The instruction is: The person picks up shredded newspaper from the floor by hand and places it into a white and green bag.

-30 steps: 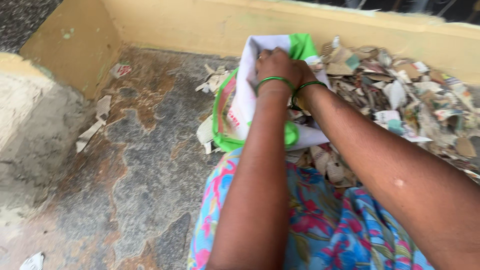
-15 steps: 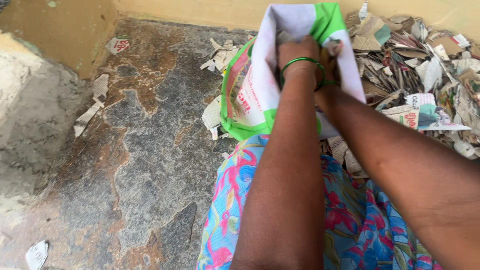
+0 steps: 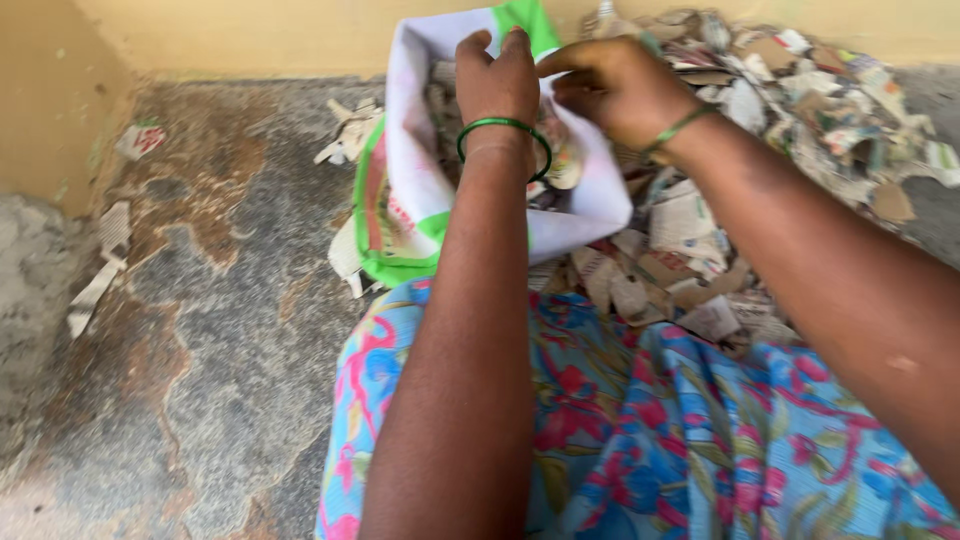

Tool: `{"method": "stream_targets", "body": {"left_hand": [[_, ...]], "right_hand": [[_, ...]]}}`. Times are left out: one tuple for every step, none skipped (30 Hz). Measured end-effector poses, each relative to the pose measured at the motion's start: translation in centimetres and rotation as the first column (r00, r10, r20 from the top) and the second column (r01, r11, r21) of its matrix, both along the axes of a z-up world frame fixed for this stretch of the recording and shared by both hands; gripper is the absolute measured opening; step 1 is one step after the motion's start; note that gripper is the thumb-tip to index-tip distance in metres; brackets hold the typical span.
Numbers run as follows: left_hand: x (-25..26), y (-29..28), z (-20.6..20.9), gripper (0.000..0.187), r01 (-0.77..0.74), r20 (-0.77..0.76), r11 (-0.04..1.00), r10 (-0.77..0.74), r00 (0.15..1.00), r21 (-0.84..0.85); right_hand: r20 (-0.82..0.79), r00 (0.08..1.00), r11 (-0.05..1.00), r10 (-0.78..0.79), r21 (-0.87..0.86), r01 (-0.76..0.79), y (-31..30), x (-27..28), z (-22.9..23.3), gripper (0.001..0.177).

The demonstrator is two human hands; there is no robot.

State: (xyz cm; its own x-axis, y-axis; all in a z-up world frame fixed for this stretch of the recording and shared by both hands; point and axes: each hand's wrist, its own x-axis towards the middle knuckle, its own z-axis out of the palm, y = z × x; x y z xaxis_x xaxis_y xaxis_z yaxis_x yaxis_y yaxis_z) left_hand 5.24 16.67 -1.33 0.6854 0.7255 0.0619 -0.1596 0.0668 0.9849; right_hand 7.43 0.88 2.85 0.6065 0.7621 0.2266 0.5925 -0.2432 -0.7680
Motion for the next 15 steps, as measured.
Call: {"method": "stream_targets", "body": {"left_hand": [[-0.4,-1.3,0.6,0.051,0.019,0.064,0.999,-0.022,0.998,0.044],[-0.6,-2.8,1.2,0.046,0.036,0.128,0.995,-0.047,0.991,0.088],[-0.9,-4.4,1.4,0.041,0.053,0.185,0.990,-0.077,0.980,0.133],[-1.0,-6.0,1.4,0.039,0.121,0.136,0.975,-0.147,0.980,0.184],[-1.2,-7.7,1.1,0.036,0.191,0.082,0.954,-0.215,0.973,0.233],[-1.3,-9.4,0.5,0.033,0.262,0.026,0.924,-0.280,0.960,0.278],[-1.4,-11.2,-0.4,0.032,0.319,-0.013,0.884,-0.335,0.942,0.342],[-1.6,-12.9,-1.6,0.031,0.375,-0.055,0.835,-0.387,0.921,0.403],[-1.8,-14.4,-3.1,0.031,0.427,-0.096,0.777,-0.435,0.895,0.462],[-2.4,-15.8,-4.9,0.034,0.428,-0.087,0.753,-0.448,0.890,0.500],[-2.9,-16.9,-6.7,0.041,0.428,-0.078,0.728,-0.462,0.883,0.536],[-3.2,-17.7,-8.5,0.051,0.426,-0.163,0.665,-0.421,0.892,0.614],[-3.4,-18.3,-10.1,0.062,0.425,-0.238,0.592,-0.370,0.898,0.684],[-3.5,-18.7,-11.4,0.073,0.459,-0.288,0.542,-0.372,0.882,0.704],[-3.5,-19.0,-12.4,0.084,0.489,-0.336,0.492,-0.370,0.866,0.720]], "right_hand": [[0.032,0.999,0.999,0.002,0.042,-0.003,-2.4,-0.4,0.9,0.033],[0.065,0.998,0.997,0.003,0.082,-0.008,-4.8,-0.5,1.5,0.033],[0.047,0.997,0.997,-0.053,0.063,0.050,-7.3,-0.5,1.5,0.033],[0.030,0.994,0.993,-0.110,0.044,0.108,-9.7,-0.5,1.0,0.032],[0.011,0.986,0.986,-0.167,0.023,0.167,-12.0,-0.6,0.0,0.032],[-0.006,0.974,0.974,-0.225,0.001,0.225,-14.2,-0.7,-1.4,0.032],[-0.027,0.958,0.959,-0.284,-0.025,0.283,-16.5,-0.9,-3.0,0.032],[-0.047,0.939,0.939,-0.342,-0.052,0.340,-18.3,-1.0,-4.8,0.032],[-0.062,0.931,0.933,-0.359,-0.048,0.357,-19.8,-1.1,-6.7,0.031],[-0.077,0.923,0.926,-0.377,-0.045,0.374,-21.2,-1.3,-8.5,0.031],[-0.092,0.914,0.919,-0.395,-0.042,0.393,-22.5,-1.5,-10.2,0.030],[-0.079,0.912,0.915,-0.404,-0.026,0.403,-23.5,-1.7,-11.8,0.029],[-0.065,0.909,0.911,-0.412,-0.012,0.412,-24.2,-1.7,-13.2,0.028],[-0.050,0.906,0.907,-0.421,0.002,0.422,-24.6,-1.8,-14.4,0.027],[-0.069,0.881,0.881,-0.468,0.042,0.471,-24.8,-1.9,-15.4,0.025]]}}
